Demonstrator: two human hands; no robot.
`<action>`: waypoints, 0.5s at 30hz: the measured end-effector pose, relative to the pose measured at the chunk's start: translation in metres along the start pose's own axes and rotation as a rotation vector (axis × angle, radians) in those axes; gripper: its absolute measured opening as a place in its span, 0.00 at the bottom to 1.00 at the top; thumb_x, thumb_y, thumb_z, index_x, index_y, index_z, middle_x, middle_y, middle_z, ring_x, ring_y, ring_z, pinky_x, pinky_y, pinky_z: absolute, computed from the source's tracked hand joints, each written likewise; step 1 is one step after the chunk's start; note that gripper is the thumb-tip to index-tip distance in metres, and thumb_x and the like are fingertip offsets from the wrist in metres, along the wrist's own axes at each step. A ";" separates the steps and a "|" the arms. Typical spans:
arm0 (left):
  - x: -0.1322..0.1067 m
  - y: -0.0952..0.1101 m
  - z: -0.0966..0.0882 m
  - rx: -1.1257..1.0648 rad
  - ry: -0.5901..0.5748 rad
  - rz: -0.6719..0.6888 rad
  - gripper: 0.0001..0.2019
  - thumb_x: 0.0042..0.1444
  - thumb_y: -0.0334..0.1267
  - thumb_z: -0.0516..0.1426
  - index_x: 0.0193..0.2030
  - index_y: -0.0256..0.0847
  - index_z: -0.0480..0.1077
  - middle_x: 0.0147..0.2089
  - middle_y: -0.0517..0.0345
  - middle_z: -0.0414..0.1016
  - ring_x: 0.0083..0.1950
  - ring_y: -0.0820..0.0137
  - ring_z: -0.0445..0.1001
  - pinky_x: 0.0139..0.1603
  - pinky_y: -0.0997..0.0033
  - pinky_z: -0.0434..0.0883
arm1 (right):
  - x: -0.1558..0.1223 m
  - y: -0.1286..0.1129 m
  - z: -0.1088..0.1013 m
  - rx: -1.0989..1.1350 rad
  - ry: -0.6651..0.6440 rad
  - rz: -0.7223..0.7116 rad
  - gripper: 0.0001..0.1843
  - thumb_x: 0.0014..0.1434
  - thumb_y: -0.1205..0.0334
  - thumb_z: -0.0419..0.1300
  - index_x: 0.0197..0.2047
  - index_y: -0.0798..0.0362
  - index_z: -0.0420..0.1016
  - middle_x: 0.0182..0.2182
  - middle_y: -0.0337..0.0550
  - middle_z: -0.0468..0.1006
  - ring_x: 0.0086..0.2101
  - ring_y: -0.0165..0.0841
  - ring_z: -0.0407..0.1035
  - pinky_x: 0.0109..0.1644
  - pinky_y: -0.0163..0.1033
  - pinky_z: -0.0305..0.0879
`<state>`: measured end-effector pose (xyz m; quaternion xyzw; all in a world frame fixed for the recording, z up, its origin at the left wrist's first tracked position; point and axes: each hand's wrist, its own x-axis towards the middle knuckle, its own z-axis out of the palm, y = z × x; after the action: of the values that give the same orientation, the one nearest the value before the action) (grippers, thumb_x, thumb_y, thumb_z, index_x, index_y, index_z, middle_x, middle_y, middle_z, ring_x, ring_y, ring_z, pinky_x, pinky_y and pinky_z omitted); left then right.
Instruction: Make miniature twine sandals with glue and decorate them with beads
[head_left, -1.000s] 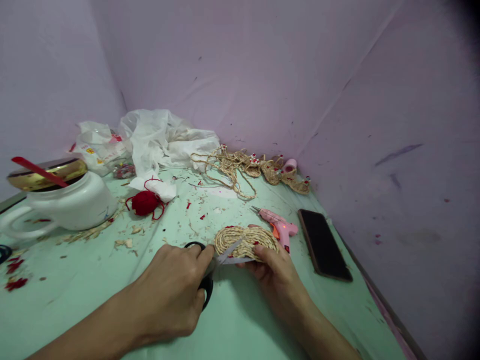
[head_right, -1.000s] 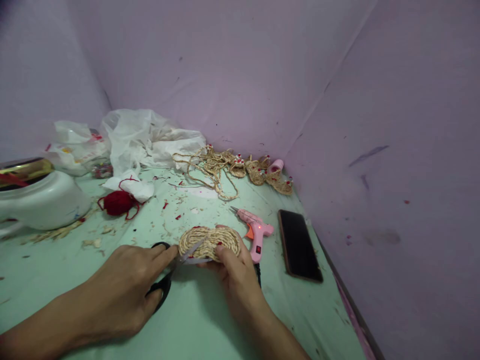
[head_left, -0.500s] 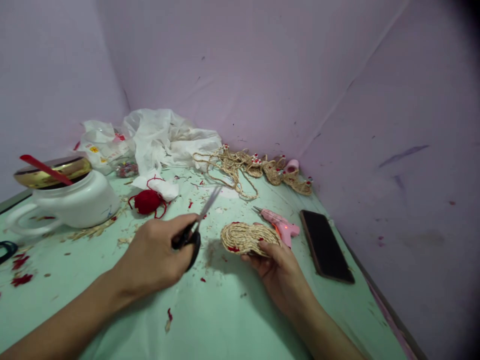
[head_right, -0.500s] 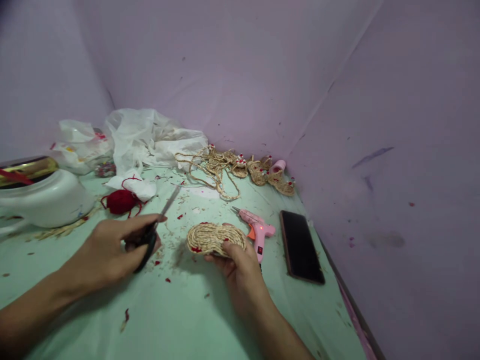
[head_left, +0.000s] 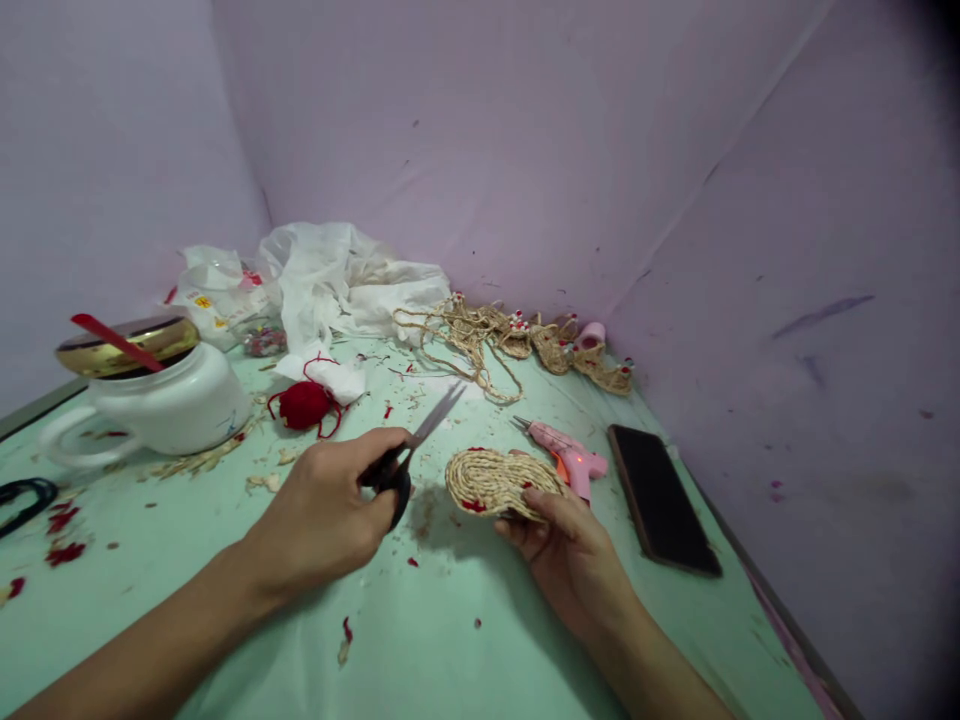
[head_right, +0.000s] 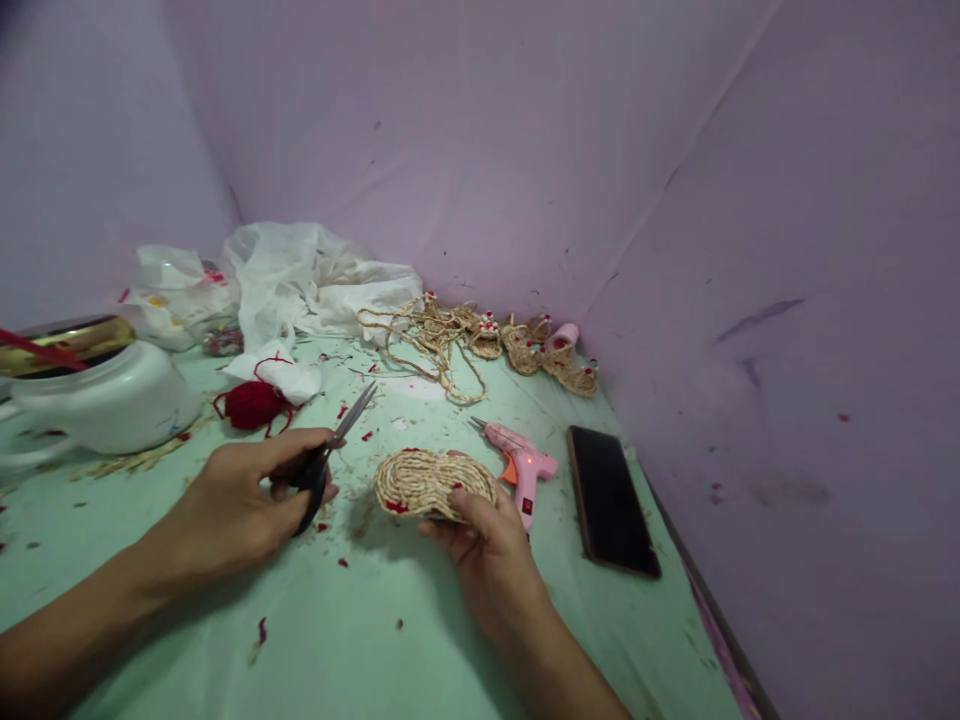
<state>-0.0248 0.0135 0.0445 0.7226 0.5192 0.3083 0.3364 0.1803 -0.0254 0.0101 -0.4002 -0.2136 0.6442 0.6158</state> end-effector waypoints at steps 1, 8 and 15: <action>-0.003 0.000 0.003 -0.002 0.008 0.068 0.14 0.44 0.28 0.54 0.39 0.44 0.70 0.28 0.64 0.72 0.28 0.73 0.67 0.30 0.77 0.61 | 0.000 0.001 0.001 -0.010 -0.008 -0.005 0.12 0.46 0.68 0.63 0.37 0.55 0.74 0.33 0.44 0.79 0.31 0.33 0.72 0.29 0.36 0.72; -0.018 -0.005 0.024 0.250 0.040 0.454 0.21 0.47 0.24 0.49 0.49 0.42 0.65 0.43 0.58 0.76 0.41 0.70 0.73 0.43 0.75 0.67 | -0.006 0.011 0.009 -0.086 -0.100 0.026 0.12 0.50 0.64 0.61 0.40 0.56 0.73 0.37 0.47 0.78 0.34 0.36 0.72 0.32 0.38 0.71; -0.015 -0.009 0.028 0.432 0.022 0.620 0.19 0.48 0.23 0.48 0.47 0.41 0.62 0.36 0.55 0.75 0.36 0.68 0.73 0.36 0.70 0.68 | -0.009 0.012 0.013 -0.119 -0.141 0.011 0.10 0.51 0.65 0.60 0.39 0.54 0.73 0.39 0.44 0.77 0.36 0.34 0.71 0.36 0.36 0.70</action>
<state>-0.0115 -0.0034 0.0195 0.8965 0.3322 0.2865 0.0612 0.1621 -0.0328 0.0102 -0.3908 -0.2921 0.6603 0.5709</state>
